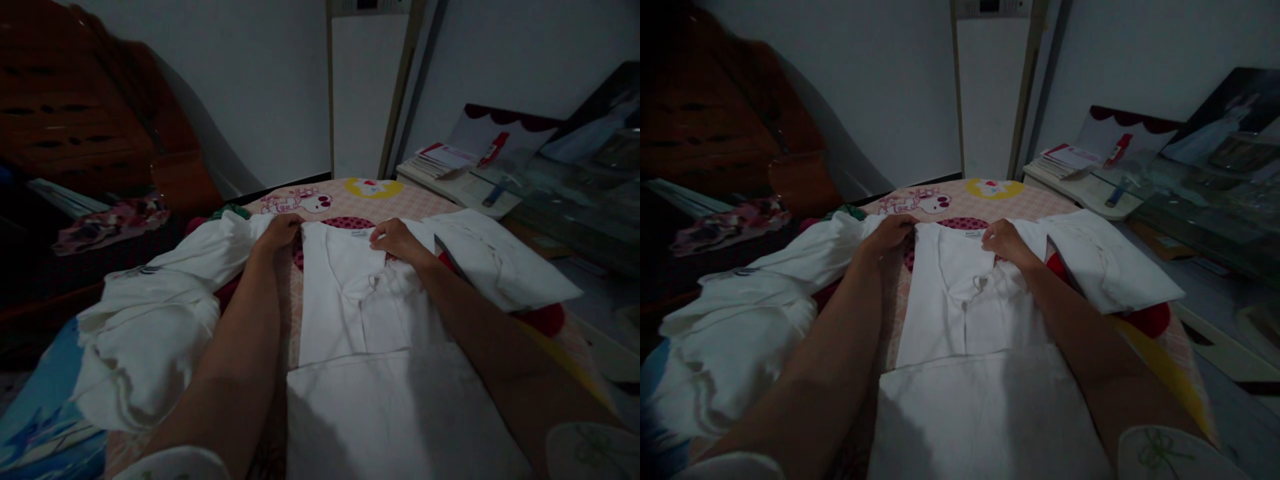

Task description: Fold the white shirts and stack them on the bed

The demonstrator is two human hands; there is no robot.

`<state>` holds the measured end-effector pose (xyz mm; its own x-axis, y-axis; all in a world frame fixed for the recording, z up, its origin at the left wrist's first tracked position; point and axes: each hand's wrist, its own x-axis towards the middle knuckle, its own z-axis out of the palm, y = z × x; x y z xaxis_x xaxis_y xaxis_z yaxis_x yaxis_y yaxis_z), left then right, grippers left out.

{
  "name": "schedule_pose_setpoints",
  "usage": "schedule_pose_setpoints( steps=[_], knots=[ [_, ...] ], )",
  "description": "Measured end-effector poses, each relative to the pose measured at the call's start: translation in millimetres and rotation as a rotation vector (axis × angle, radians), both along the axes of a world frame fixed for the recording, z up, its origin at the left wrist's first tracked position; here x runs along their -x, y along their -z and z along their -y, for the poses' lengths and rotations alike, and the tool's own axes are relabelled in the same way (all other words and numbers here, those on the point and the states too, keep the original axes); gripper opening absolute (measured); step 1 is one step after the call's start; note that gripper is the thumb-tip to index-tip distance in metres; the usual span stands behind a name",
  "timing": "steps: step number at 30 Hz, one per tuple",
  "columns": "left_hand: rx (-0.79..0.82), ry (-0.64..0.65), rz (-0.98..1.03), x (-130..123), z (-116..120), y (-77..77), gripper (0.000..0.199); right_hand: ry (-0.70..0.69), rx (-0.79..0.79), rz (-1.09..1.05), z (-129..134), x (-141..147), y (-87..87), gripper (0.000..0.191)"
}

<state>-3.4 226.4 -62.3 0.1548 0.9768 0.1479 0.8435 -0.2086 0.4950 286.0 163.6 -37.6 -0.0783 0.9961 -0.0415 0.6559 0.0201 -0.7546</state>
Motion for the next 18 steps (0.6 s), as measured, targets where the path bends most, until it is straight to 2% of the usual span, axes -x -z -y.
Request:
schedule_pose_setpoints(
  steps=[2, 8, 12, 16, 18],
  knots=[
    [-0.012, -0.012, -0.008, 1, -2, 1.8, 0.035, 0.000, -0.002, 0.002, 0, 0, -2.8, 0.008],
    [-0.155, -0.178, -0.019, -12, -3, 4.9, 0.030, -0.004, -0.075, 0.045, -2, -3, -12.2, 0.014],
    [-0.106, -0.251, -0.056, -12, 0, 1.7, 0.024, -0.046, -0.144, 0.187, -4, -3, -9.9, 0.016],
    [-0.086, -0.383, -0.077, -8, 3, -3.4, 0.024, -0.087, -0.131, 0.286, -3, -1, -7.3, 0.018],
    [-0.049, -0.361, -0.091, -9, 4, -4.6, 0.023, -0.088, -0.121, 0.295, -4, -1, -6.7, 0.018]
  ],
)
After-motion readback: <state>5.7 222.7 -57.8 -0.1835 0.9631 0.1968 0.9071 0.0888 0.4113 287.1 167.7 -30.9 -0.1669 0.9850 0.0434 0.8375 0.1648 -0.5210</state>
